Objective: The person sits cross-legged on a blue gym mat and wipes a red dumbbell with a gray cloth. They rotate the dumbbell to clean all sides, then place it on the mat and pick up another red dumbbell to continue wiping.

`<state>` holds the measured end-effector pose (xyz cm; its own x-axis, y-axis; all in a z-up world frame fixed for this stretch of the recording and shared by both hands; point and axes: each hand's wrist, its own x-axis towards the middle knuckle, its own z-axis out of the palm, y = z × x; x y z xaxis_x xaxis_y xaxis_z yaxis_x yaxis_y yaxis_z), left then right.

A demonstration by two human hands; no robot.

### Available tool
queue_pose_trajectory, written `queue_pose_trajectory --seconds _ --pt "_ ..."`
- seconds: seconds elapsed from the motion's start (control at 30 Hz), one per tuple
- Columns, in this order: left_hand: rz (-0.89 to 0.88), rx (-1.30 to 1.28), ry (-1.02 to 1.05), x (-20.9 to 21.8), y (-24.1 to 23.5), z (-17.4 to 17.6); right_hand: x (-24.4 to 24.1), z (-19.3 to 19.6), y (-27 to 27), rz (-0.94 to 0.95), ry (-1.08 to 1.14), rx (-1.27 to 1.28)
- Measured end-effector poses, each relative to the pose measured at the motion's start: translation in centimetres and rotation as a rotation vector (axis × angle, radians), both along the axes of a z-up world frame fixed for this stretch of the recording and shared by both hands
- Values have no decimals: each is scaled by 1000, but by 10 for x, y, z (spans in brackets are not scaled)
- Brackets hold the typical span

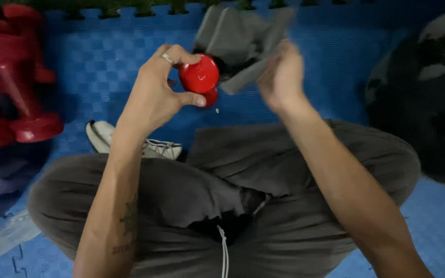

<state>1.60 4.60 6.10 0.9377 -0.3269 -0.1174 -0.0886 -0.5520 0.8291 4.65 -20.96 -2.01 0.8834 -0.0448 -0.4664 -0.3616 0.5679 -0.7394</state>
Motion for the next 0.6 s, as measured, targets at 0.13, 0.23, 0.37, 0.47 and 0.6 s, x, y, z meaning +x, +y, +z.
queue_pose_trajectory --seconds 0.13,0.23,0.37,0.47,0.6 --pt "11 -61 -21 1 14 4 -9 -21 -1 149 -116 -162" --pt "31 -18 -24 3 19 8 -24 -9 46 406 -342 -372" --pt "58 59 49 1 32 16 -24 -7 84 810 -727 -605" --pt "50 19 41 -2 43 9 -5 -1 91 944 -761 -540" --pt "55 33 53 -1 38 7 -24 1 106 779 -766 -788"
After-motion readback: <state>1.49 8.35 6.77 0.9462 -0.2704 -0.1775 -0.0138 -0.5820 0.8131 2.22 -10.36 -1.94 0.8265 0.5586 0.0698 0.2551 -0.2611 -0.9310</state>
